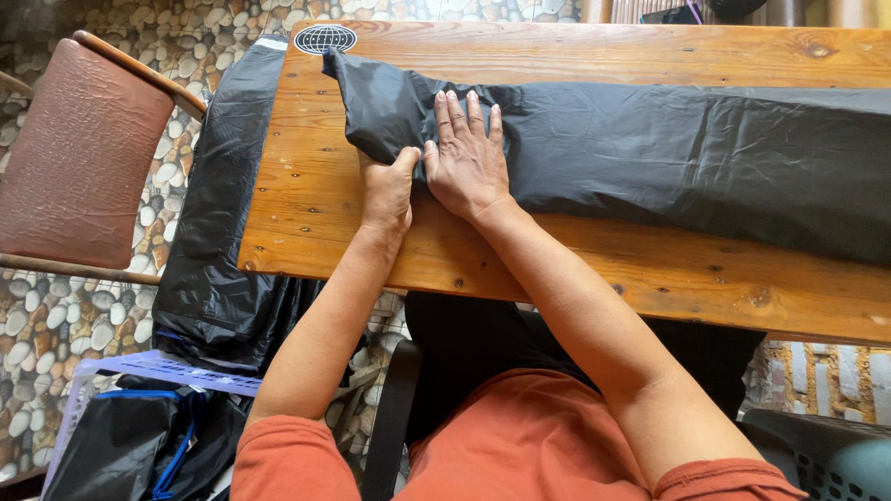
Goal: The person folds a large black plastic sheet on a wooden table. They use a brush to smooth the sheet and then fold it into a compact rectangular shape.
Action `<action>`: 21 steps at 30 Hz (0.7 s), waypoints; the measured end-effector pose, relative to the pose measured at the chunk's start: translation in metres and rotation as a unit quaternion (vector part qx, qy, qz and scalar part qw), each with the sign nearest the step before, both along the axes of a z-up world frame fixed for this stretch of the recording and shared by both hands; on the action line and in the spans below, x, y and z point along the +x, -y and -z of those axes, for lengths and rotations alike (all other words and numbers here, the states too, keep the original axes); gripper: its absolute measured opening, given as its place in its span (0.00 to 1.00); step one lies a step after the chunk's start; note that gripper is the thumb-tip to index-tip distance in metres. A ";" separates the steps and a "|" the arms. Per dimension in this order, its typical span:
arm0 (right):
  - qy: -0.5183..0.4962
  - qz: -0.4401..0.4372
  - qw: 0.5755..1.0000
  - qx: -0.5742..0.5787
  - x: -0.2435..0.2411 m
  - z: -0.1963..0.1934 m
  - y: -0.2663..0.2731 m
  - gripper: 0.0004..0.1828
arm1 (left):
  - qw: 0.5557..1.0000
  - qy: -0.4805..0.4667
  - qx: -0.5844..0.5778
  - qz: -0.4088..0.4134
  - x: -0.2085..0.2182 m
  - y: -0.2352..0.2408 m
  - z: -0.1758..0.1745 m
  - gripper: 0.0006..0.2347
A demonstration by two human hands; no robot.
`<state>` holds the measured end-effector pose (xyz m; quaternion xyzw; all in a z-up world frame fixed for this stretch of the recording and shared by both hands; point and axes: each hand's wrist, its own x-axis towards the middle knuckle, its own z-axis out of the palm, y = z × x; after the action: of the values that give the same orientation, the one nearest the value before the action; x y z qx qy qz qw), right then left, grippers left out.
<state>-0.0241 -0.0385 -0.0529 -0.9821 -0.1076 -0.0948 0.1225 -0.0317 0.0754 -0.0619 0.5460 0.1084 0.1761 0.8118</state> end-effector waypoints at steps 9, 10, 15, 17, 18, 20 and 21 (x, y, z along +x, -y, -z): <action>-0.067 0.022 0.998 -0.005 0.014 -0.011 0.001 0.40 | 0.979 0.042 0.194 0.040 -0.008 -0.011 0.003 0.22; -0.049 0.020 0.998 -0.016 0.016 -0.008 0.002 0.40 | 0.962 0.065 0.259 0.059 -0.010 -0.013 0.001 0.19; -0.075 -0.005 0.996 0.043 0.019 -0.017 0.014 0.39 | 0.917 0.081 0.363 0.140 -0.016 -0.017 -0.021 0.30; -0.104 -0.021 0.990 0.088 0.021 -0.029 0.027 0.38 | 0.891 0.086 0.415 0.163 -0.021 -0.016 -0.025 0.37; -0.117 -0.024 0.969 0.218 0.023 -0.035 0.036 0.27 | 0.864 0.097 0.468 0.157 -0.022 -0.014 -0.025 0.36; -0.129 -0.029 0.931 0.341 0.020 -0.054 0.048 0.21 | 0.837 0.106 0.516 0.148 -0.026 -0.009 -0.026 0.36; -0.185 0.025 0.801 0.568 0.017 -0.066 0.052 0.24 | 0.815 0.141 0.540 0.157 -0.026 -0.005 -0.028 0.36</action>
<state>-0.0074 -0.0900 0.0135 -0.7376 0.0151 0.0410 0.6739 -0.0576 0.0808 -0.0334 0.8754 -0.2074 0.1516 0.4096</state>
